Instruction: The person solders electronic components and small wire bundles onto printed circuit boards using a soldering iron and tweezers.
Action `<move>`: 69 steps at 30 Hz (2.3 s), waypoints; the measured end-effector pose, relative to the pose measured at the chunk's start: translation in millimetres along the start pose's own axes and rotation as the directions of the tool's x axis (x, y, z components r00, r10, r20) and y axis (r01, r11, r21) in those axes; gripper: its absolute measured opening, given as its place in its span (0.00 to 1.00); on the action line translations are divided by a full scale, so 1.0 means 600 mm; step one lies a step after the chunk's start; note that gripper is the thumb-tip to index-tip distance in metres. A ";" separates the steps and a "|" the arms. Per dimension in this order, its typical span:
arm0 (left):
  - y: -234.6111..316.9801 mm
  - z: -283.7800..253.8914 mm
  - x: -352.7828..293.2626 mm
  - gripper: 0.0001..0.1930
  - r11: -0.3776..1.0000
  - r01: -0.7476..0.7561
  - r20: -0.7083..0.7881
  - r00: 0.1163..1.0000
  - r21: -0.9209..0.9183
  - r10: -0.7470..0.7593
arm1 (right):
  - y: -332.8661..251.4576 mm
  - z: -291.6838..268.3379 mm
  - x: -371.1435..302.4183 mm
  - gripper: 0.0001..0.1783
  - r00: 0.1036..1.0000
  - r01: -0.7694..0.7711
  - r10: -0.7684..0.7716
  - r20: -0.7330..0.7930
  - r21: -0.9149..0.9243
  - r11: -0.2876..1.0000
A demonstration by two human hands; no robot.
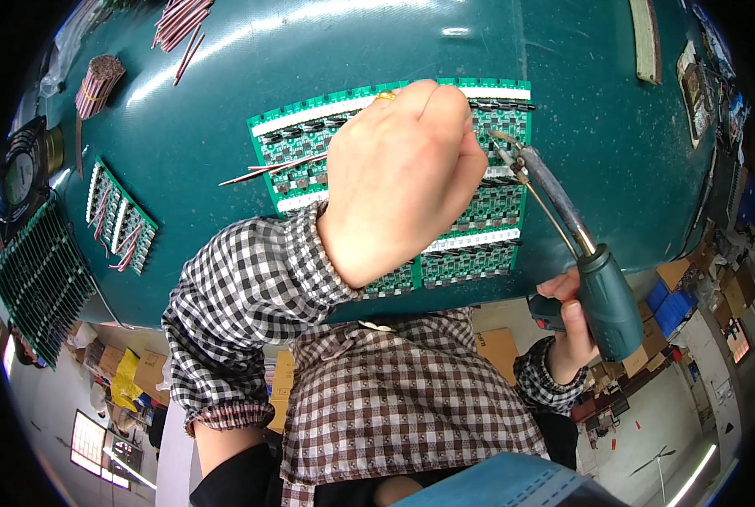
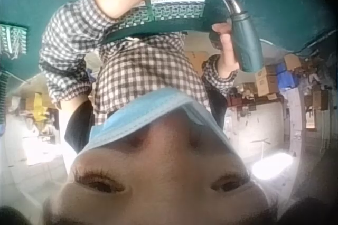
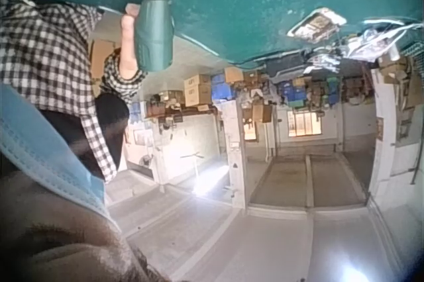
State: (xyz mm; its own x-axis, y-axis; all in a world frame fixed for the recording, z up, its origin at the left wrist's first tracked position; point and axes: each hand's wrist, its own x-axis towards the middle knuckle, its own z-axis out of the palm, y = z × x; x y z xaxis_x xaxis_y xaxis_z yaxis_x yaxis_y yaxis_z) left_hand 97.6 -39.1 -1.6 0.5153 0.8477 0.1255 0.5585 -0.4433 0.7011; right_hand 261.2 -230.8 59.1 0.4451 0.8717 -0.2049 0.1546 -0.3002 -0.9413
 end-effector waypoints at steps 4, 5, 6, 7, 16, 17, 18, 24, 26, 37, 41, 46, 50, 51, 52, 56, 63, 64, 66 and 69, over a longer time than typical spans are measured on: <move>0.004 0.000 0.005 0.08 1.000 -0.005 0.010 1.000 0.012 0.004 | -0.008 0.003 0.006 0.21 0.999 -0.047 0.048 -0.012 0.053 0.997; 0.005 0.000 0.006 0.08 1.000 -0.009 0.009 1.000 0.005 0.009 | -0.012 0.003 0.006 0.18 0.997 -0.074 0.076 -0.028 0.065 0.995; 0.008 0.002 0.007 0.08 1.000 0.001 0.008 1.000 -0.011 -0.001 | -0.014 0.000 0.004 0.18 0.997 -0.069 0.071 -0.038 0.057 0.996; 0.013 0.003 0.009 0.08 0.999 0.006 0.007 1.000 -0.032 -0.006 | -0.014 -0.007 0.001 0.18 0.996 -0.050 0.056 -0.063 0.104 0.993; 0.015 -0.025 0.002 0.06 1.000 0.006 0.045 0.999 -0.029 -0.004 | -0.002 -0.187 0.077 0.18 0.653 0.329 -0.522 -0.548 -0.415 0.848; 0.020 -0.024 0.001 0.05 0.999 0.013 0.060 0.998 -0.037 -0.010 | 0.034 -0.223 0.106 0.17 0.652 0.157 -0.646 -0.397 -0.762 0.628; 0.020 -0.025 -0.005 0.05 0.999 -0.010 0.073 0.997 -0.042 0.013 | 0.032 -0.217 0.142 0.15 0.610 0.140 -0.513 -0.604 -0.554 0.820; 0.009 -0.028 0.008 0.05 0.994 0.102 0.106 0.989 -0.028 -0.099 | 0.025 -0.187 0.182 0.13 0.571 0.234 -0.348 -0.743 -0.259 0.937; 0.010 -0.017 0.011 0.05 0.997 0.072 0.084 0.994 -0.020 -0.070 | 0.023 -0.187 0.159 0.12 0.481 0.332 -0.487 -0.729 -0.363 0.871; -0.012 0.003 0.007 0.06 0.997 -0.065 -0.037 0.997 -0.047 0.064 | -0.008 -0.057 0.035 0.23 0.961 -0.045 0.112 -0.252 0.256 0.966; -0.006 0.002 0.004 0.07 0.998 -0.060 -0.030 0.998 -0.033 0.059 | -0.009 -0.025 0.011 0.21 0.977 -0.163 0.195 -0.089 0.284 0.945; -0.002 0.004 0.003 0.08 0.999 -0.047 -0.036 0.998 -0.003 0.046 | -0.013 -0.008 0.005 0.17 0.974 -0.217 0.227 -0.020 0.218 0.951; -0.002 0.006 0.001 0.08 0.999 -0.025 -0.047 0.999 -0.022 0.024 | -0.013 -0.001 0.007 0.17 0.971 -0.230 0.237 -0.002 0.232 0.945; -0.001 0.004 0.002 0.08 0.999 -0.029 -0.037 0.999 -0.023 0.028 | -0.012 0.000 0.006 0.18 0.975 -0.217 0.223 0.000 0.227 0.949; 0.000 0.002 0.001 0.08 0.999 -0.034 -0.026 0.999 -0.023 0.033 | -0.013 0.000 0.005 0.18 0.975 -0.218 0.224 -0.001 0.226 0.949; 0.000 0.001 0.001 0.08 0.999 -0.022 -0.028 0.999 -0.033 0.021 | -0.016 0.000 0.006 0.18 0.972 -0.231 0.237 -0.001 0.208 0.950; -0.001 0.000 0.001 0.08 1.000 -0.011 0.000 1.000 -0.025 0.011 | -0.009 0.001 0.003 0.24 0.980 -0.195 0.198 -0.024 0.106 0.975; -0.001 -0.001 0.001 0.08 1.000 -0.013 0.002 1.000 -0.024 0.013 | -0.011 0.001 0.004 0.24 0.980 -0.194 0.198 -0.024 0.106 0.975; 0.000 0.000 0.001 0.08 1.000 -0.012 -0.001 1.000 -0.027 0.012 | -0.016 0.002 0.005 0.18 0.966 -0.252 0.259 -0.009 0.190 0.949; 0.000 -0.002 0.002 0.08 1.000 -0.013 -0.001 1.000 -0.026 0.013 | -0.017 0.004 0.006 0.18 0.968 -0.246 0.252 -0.010 0.194 0.950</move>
State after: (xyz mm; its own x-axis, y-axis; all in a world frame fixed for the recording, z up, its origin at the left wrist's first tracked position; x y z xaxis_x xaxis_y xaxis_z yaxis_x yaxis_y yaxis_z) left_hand 97.6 -38.0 -0.6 0.5221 0.8420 0.1356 0.5347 -0.4470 0.7171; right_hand 259.4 -223.5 67.3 0.4784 0.7639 -0.4331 -0.1333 -0.4243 -0.8956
